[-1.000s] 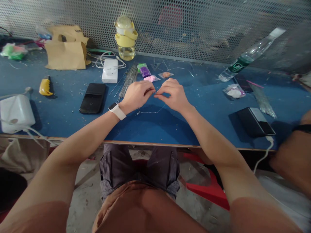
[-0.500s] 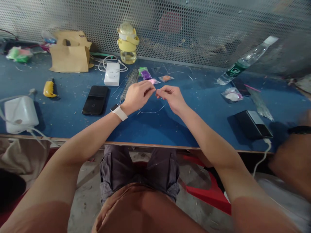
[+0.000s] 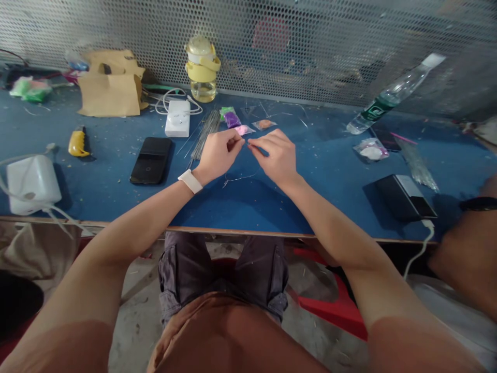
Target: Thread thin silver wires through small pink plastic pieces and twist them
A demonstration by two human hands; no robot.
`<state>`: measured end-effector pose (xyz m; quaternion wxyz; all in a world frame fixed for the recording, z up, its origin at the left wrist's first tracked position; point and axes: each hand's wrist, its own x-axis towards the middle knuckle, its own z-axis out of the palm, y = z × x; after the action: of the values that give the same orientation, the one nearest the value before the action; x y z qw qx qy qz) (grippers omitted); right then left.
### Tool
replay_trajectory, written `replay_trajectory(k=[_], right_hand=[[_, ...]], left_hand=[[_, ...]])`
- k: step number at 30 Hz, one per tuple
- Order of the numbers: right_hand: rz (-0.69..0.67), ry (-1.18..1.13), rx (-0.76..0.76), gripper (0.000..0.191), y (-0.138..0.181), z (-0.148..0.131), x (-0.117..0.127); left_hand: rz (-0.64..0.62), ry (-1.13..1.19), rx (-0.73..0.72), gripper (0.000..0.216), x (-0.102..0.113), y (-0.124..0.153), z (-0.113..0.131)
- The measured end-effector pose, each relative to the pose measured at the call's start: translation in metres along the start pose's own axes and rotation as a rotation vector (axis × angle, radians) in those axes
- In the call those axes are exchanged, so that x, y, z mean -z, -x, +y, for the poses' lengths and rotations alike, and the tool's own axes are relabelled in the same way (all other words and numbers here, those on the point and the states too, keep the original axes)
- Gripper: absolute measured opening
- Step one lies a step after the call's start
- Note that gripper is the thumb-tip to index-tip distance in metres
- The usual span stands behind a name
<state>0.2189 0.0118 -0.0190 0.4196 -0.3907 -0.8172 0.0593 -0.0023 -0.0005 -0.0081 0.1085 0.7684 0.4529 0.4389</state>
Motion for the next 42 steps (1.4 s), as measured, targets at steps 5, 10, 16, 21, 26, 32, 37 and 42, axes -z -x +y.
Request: replay_trajectory(k=[5, 10, 16, 21, 26, 32, 37, 42], right_hand=[[-0.01, 0.022, -0.049, 0.033, 0.0, -0.006, -0.001], [-0.038, 0.027, -0.063, 0.034, 0.002, -0.005, -0.003], [-0.143, -0.099, -0.106, 0.027, -0.004, 0.003, -0.002], [-0.28, -0.356, -0.213, 0.025, -0.011, 0.011, 0.007], [-0.315, -0.219, -0.102, 0.021, -0.011, 0.009, 0.017], [-0.285, 0.14, 0.059, 0.027, -0.006, 0.001, 0.008], [-0.343, 0.418, 0.034, 0.041, -0.004, -0.01, 0.001], [-0.4, 0.592, 0.066, 0.044, -0.002, -0.02, 0.0]], left_hand=[[-0.007, -0.028, -0.012, 0.025, 0.0, 0.001, 0.002], [-0.015, -0.088, -0.053, 0.027, -0.001, 0.001, 0.003], [-0.078, -0.145, -0.08, 0.019, 0.001, -0.002, -0.004], [-0.109, -0.146, -0.083, 0.015, 0.003, -0.005, -0.007], [-0.158, -0.124, -0.069, 0.016, 0.002, -0.006, -0.01], [-0.157, -0.093, -0.007, 0.016, -0.001, -0.006, -0.011], [-0.162, -0.07, 0.036, 0.017, 0.001, -0.006, -0.006], [-0.181, -0.091, 0.039, 0.017, 0.002, -0.006, -0.005]])
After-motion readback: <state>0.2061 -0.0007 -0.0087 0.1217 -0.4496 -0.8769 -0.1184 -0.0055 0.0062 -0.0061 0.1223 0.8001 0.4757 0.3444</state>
